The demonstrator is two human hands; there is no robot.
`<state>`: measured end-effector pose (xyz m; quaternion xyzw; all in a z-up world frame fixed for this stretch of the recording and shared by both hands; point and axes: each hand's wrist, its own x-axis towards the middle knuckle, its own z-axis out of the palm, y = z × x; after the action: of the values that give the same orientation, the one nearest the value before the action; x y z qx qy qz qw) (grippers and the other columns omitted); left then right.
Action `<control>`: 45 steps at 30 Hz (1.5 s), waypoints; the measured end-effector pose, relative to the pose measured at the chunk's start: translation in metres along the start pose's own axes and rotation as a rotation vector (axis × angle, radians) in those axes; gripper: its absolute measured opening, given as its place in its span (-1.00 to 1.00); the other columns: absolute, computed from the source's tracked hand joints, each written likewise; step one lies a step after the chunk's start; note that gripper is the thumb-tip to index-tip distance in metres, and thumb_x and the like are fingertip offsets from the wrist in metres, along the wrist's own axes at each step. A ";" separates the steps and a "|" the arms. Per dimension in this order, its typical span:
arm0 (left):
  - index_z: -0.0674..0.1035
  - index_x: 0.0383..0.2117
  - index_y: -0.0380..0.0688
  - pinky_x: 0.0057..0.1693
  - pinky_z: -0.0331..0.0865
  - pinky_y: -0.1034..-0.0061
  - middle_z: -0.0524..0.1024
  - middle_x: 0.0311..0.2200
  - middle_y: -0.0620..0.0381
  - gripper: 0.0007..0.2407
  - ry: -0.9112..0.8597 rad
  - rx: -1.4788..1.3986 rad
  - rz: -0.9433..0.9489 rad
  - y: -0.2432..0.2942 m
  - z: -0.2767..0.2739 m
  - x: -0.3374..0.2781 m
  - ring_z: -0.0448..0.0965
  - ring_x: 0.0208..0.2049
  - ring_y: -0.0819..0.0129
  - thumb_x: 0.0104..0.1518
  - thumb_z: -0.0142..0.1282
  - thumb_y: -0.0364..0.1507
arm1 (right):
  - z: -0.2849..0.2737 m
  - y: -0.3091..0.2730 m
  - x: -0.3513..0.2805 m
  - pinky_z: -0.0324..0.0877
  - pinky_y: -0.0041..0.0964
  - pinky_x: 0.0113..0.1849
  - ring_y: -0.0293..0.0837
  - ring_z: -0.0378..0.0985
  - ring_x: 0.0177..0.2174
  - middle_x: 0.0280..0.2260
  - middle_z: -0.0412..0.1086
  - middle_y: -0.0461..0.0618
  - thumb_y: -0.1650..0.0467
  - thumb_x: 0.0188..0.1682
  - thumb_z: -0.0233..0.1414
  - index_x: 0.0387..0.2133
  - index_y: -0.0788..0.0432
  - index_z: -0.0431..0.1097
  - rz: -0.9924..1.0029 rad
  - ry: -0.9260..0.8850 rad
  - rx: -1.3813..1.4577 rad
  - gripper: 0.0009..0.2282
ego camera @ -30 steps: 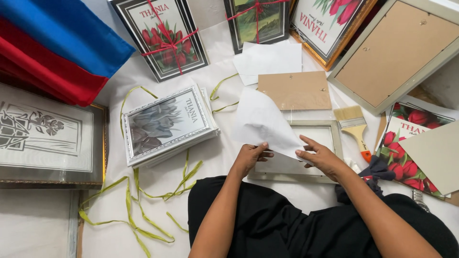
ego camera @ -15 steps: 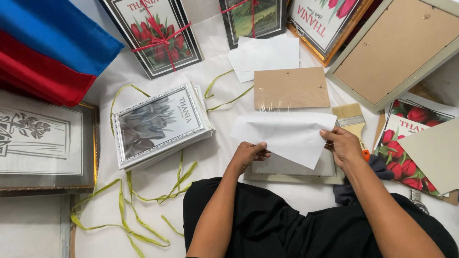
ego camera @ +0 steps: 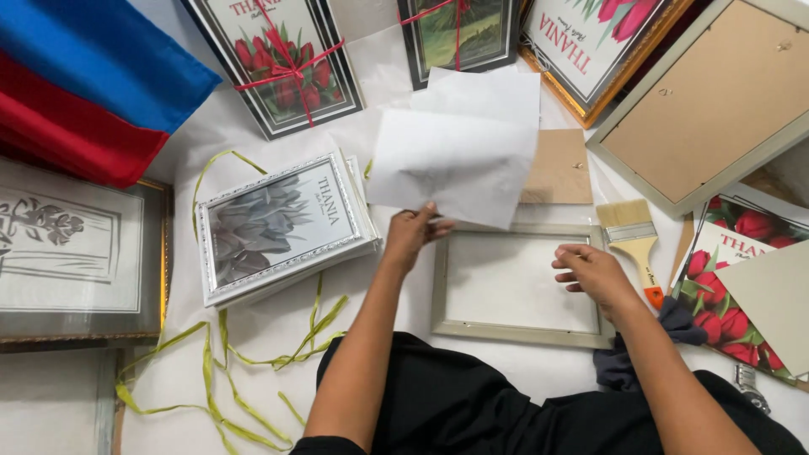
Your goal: Assembling a picture frame by cleaning the glass, inserting artwork, and securing the backing board.
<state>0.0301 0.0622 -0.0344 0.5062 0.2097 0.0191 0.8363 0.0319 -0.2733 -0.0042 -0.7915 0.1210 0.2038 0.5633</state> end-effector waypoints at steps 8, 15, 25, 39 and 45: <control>0.37 -0.21 -0.45 -0.09 0.70 0.18 0.53 -0.23 -0.24 -0.74 0.153 -0.202 0.114 0.068 -0.023 0.107 0.71 -0.22 -0.14 0.27 0.13 -0.42 | 0.009 -0.009 0.015 0.54 -0.06 -0.08 0.12 0.68 -0.11 -0.07 0.59 0.16 0.16 -0.06 0.11 0.12 0.09 0.44 -0.060 -0.189 -0.672 -0.51; 0.24 -0.08 -0.38 0.00 0.69 0.09 0.46 -0.16 -0.33 -0.77 0.317 -0.372 0.070 0.051 -0.042 0.182 0.71 -0.17 -0.17 0.31 -0.02 -0.48 | 0.010 -0.030 0.012 0.54 0.00 -0.07 0.15 0.65 -0.07 -0.02 0.53 0.25 0.21 -0.02 0.07 0.16 0.11 0.39 -0.038 -0.198 -0.712 -0.53; 0.02 0.32 -0.06 0.00 0.72 0.05 0.24 0.01 -0.28 -0.59 0.589 -0.541 0.159 0.042 -0.068 0.238 0.72 -0.27 -0.09 0.38 -0.23 -0.38 | 0.013 -0.042 0.003 0.52 0.10 -0.05 0.24 0.61 -0.04 0.01 0.48 0.35 0.29 0.00 0.05 0.18 0.21 0.34 -0.037 -0.271 -0.716 -0.54; 0.30 0.14 -0.21 0.00 0.72 0.62 0.27 -0.09 0.02 -0.58 0.486 -0.051 0.231 0.044 -0.076 0.216 0.57 -0.24 0.32 0.26 0.20 -0.34 | 0.002 -0.038 0.014 0.43 0.22 -0.02 0.28 0.55 0.01 -0.04 0.50 0.32 0.27 0.03 0.00 0.12 0.23 0.40 -0.077 -0.171 -0.757 -0.57; 0.13 0.34 -0.31 0.25 0.34 0.03 0.22 0.24 -0.35 -0.49 -0.093 0.124 0.173 0.079 0.047 0.014 0.40 0.19 -0.32 0.32 0.00 -0.42 | -0.074 -0.012 0.059 0.49 0.22 -0.16 0.33 0.59 -0.14 -0.21 0.57 0.23 0.27 0.02 -0.04 -0.12 0.12 0.57 -0.158 0.329 -0.684 -0.70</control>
<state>0.0741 0.0651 0.0475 0.5736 0.1271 0.0545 0.8074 0.1026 -0.3363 -0.0001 -0.9627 0.0734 0.0585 0.2536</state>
